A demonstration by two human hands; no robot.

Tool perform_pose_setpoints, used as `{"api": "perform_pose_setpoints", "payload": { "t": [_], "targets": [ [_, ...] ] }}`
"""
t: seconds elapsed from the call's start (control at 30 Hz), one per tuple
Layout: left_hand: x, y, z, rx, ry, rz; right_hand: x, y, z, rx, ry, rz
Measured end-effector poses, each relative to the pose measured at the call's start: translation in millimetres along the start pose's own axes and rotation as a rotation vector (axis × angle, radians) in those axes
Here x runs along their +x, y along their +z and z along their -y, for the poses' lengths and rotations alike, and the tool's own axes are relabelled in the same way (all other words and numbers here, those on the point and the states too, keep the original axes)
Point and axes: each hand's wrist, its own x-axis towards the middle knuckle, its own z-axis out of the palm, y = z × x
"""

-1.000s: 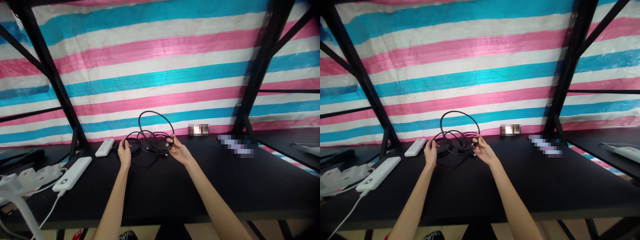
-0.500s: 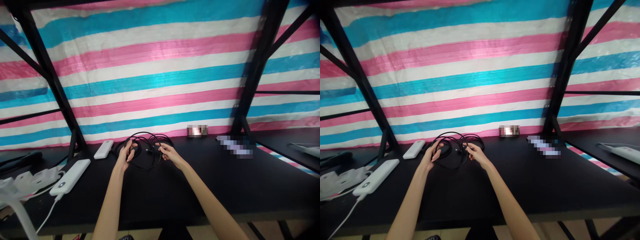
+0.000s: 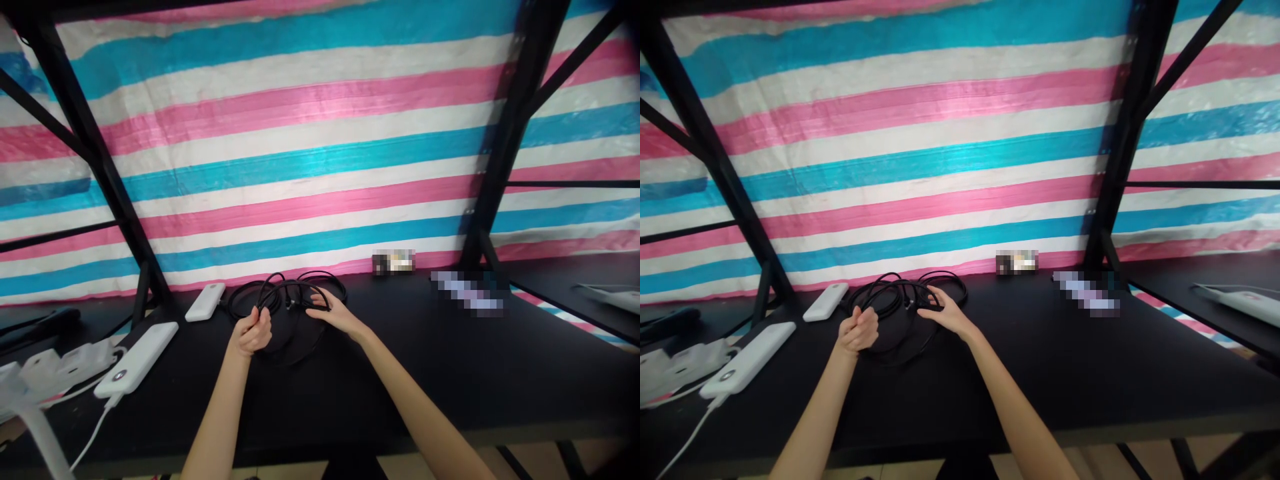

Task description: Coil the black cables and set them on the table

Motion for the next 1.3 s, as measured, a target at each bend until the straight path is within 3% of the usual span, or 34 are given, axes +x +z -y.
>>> {"api": "perform_pose_setpoints", "payload": {
  "t": [0.1,0.23,0.3,0.57,0.77,0.83,0.97,1.07,1.3],
  "targets": [
    [0.1,-14.9,6.7,0.024,-0.022,0.019,-1.6,3.0,2.3,0.101,0.006,0.105],
    [4.4,-25.1,11.5,0.070,-0.037,0.229,-3.9,8.0,4.6,0.226,0.076,0.132],
    [6.7,-24.1,12.5,0.104,-0.073,0.311,-5.0,9.8,6.7,0.258,0.099,0.150],
    [14.0,-12.7,20.1,0.149,-0.160,0.414,-5.7,9.7,8.0,0.240,0.128,0.151],
    [15.8,5.8,18.5,0.117,-0.197,0.829,-6.4,8.4,7.8,0.261,0.181,0.256],
    [13.4,13.7,15.4,0.118,-0.207,0.809,-6.2,8.4,8.0,0.255,0.183,0.252],
    [8.7,30.9,8.7,0.159,-0.229,0.573,-6.2,8.4,8.0,0.229,0.194,0.220],
    [7.7,42.5,4.0,0.140,-0.174,0.465,-6.7,8.8,7.7,0.201,0.204,0.188],
    [7.1,36.5,3.8,0.076,-0.115,0.496,-5.9,10.4,4.2,0.179,0.185,0.169]
  ]
}}
